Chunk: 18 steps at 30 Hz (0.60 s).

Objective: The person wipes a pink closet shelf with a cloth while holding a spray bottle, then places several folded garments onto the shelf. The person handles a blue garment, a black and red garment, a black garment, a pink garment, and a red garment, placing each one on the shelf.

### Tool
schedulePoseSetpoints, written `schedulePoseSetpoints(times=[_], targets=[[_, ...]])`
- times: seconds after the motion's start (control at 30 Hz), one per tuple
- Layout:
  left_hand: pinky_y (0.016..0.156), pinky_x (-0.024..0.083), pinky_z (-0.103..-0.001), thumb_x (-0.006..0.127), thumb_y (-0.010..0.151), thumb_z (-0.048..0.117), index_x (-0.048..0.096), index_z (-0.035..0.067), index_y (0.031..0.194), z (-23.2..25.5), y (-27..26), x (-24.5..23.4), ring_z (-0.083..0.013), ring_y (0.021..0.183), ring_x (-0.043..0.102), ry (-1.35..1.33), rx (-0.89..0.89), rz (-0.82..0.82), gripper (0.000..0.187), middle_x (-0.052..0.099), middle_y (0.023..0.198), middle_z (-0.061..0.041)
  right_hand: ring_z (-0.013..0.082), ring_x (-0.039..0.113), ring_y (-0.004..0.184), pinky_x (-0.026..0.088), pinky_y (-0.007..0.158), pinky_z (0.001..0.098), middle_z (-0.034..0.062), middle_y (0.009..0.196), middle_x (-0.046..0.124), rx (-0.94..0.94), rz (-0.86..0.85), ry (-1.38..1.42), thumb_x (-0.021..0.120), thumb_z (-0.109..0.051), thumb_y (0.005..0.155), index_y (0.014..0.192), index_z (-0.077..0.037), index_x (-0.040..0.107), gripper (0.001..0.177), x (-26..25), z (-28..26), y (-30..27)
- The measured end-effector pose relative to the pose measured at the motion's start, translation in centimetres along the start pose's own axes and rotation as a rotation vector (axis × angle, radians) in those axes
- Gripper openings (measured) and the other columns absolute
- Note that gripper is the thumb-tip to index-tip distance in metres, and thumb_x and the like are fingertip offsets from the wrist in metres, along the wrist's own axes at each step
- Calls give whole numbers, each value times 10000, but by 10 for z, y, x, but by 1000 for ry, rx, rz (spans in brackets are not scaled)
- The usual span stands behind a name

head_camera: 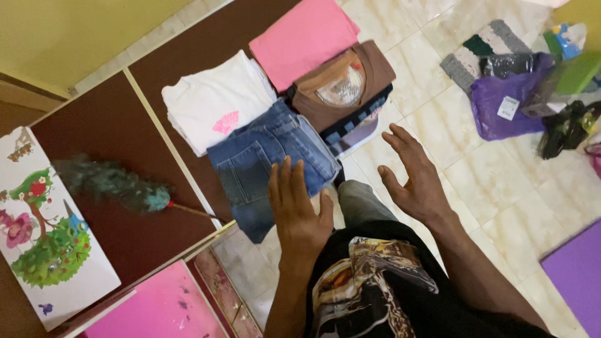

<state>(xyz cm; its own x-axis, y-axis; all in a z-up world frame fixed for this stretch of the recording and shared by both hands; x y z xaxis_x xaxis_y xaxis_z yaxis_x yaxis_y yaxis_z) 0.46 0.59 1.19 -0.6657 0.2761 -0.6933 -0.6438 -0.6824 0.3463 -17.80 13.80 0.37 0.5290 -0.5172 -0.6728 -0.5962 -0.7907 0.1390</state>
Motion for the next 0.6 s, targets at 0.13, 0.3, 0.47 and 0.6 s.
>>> schedulePoseSetpoints(times=[0.13,0.3,0.47,0.6], targets=[[1220,306,-562,687,900,166,477,-52,1440,-11,38,14,-487,1448,388,66,-84,-15,619,473,1503,-279,423,475,1439,410,1166,482,233,1562,483,-41,-18,-14,700,-98,907,1479,-50,500,608,1,22,50],[1208,309,-553,655,913,193,483,-54,1444,-33,95,36,-483,1452,391,58,-207,1,611,523,1471,-274,426,483,1421,417,1157,474,231,1542,500,-70,-47,-1,708,-94,890,1477,-42,495,627,6,54,128],[1165,356,-543,680,931,220,488,-58,1430,-80,152,78,-477,1374,454,38,-316,40,602,533,1431,-287,431,516,1376,437,1143,474,247,1488,523,-104,-75,32,680,-72,906,1460,-15,496,586,17,88,210],[1109,416,-500,671,906,232,509,-37,1408,-127,194,116,-443,1304,521,17,-433,38,592,579,1385,-264,354,604,1257,561,982,419,190,1472,504,267,-163,168,595,-112,901,1434,-47,490,547,39,122,266]])
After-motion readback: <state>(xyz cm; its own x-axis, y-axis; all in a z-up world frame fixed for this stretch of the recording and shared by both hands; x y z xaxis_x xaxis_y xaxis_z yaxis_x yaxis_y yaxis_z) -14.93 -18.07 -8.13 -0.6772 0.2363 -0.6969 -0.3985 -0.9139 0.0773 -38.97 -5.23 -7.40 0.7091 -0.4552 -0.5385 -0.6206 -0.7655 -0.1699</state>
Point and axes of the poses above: each hand's wrist, its own y-axis towards the middle knuckle, its own x-axis out of the palm, z = x × y, the point moved 2 cm from there along y, towards the middle knuckle
